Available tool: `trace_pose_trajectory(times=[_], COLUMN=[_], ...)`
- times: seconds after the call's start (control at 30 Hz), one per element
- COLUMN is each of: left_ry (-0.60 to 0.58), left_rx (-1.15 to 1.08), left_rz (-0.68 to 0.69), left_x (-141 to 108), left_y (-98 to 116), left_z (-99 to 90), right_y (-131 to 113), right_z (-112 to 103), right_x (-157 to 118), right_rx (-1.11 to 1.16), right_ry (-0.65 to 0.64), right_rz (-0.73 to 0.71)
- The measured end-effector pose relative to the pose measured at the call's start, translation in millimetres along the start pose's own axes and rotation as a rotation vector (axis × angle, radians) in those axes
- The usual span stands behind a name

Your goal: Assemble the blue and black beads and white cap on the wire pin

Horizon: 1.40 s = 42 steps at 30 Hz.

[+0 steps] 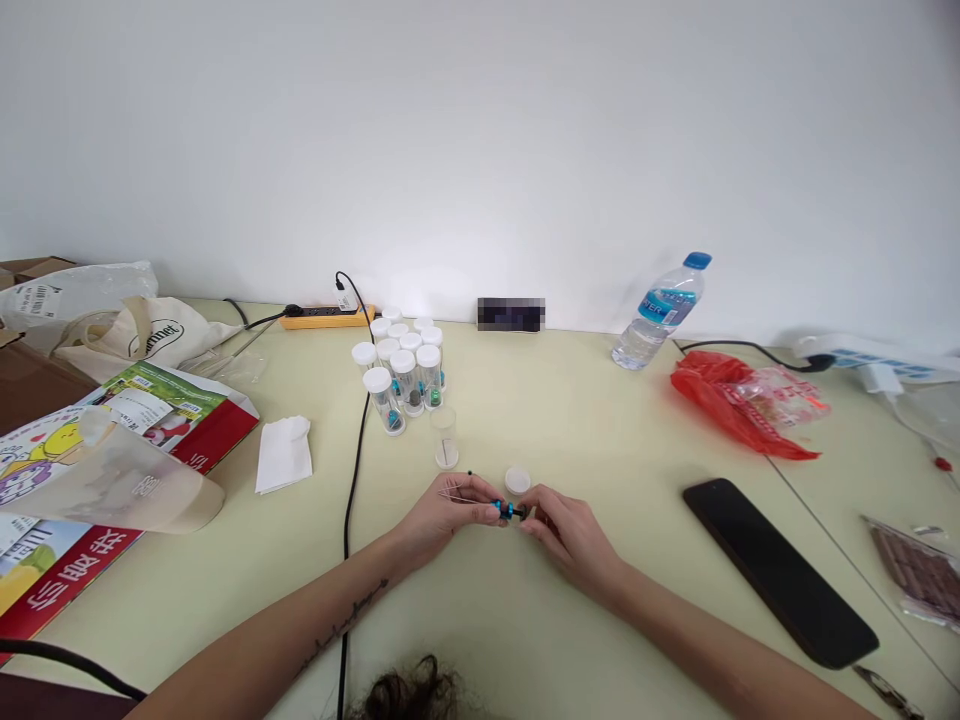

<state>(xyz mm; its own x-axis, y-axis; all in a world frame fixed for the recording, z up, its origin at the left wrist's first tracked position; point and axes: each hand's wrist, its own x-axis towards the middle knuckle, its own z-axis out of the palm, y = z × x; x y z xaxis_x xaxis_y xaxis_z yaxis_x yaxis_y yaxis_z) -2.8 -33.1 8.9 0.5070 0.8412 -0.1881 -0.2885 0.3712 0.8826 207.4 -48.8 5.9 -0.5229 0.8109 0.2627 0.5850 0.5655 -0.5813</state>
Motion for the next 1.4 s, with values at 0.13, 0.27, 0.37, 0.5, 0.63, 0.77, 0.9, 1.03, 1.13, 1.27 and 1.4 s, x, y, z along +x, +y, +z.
trace_pose_trajectory(times=[0.13, 0.27, 0.37, 0.5, 0.63, 0.77, 0.9, 1.03, 1.13, 1.27, 1.4], left_ry=[0.005, 0.001, -0.009, -0.006, -0.013, -0.023, -0.012, -0.022, -0.026, -0.016, -0.013], left_rx=[-0.009, -0.007, -0.002, -0.006, -0.007, -0.003, -0.005, -0.008, -0.008, -0.003, -0.005], left_rz=[0.011, 0.018, 0.012, 0.013, 0.016, 0.011, 0.013, 0.011, 0.008, 0.016, 0.015], left_x=[0.4, 0.7, 0.6, 0.8, 1.4, 1.5, 1.6, 1.3, 1.0, 1.3, 0.7], left_y=[-1.1, -1.6, -2.0, -2.9, -3.0, -2.4, -1.8, -2.1, -2.4, -1.6, -0.8], left_z=[-1.3, -1.8, -1.8, -2.9, -3.4, -3.0, -3.3, -3.5, -2.9, -2.5, -2.1], right_y=[-0.9, 0.5, 1.3, 1.7, 1.6, 1.3, 2.0, 2.0, 1.7, 1.9, 1.8], right_z=[0.1, 0.8, 0.3, 1.5, 2.0, 0.9, 2.5, 1.5, -0.4, 1.3, 3.2], right_x=[0.3, -1.1, -0.8, 0.0, -0.4, -0.1, -1.1, -2.0, -1.2, -0.9, -1.9], right_rx=[0.008, 0.038, 0.023, 0.02, 0.039, 0.018, 0.019, 0.02, 0.007, 0.014, 0.027], right_ry=[0.003, 0.024, -0.018, -0.006, 0.02, -0.027, 0.028, -0.002, -0.024, -0.002, 0.046], right_rz=[0.01, 0.008, -0.007, 0.011, 0.002, -0.012, -0.001, -0.014, -0.026, -0.002, -0.005])
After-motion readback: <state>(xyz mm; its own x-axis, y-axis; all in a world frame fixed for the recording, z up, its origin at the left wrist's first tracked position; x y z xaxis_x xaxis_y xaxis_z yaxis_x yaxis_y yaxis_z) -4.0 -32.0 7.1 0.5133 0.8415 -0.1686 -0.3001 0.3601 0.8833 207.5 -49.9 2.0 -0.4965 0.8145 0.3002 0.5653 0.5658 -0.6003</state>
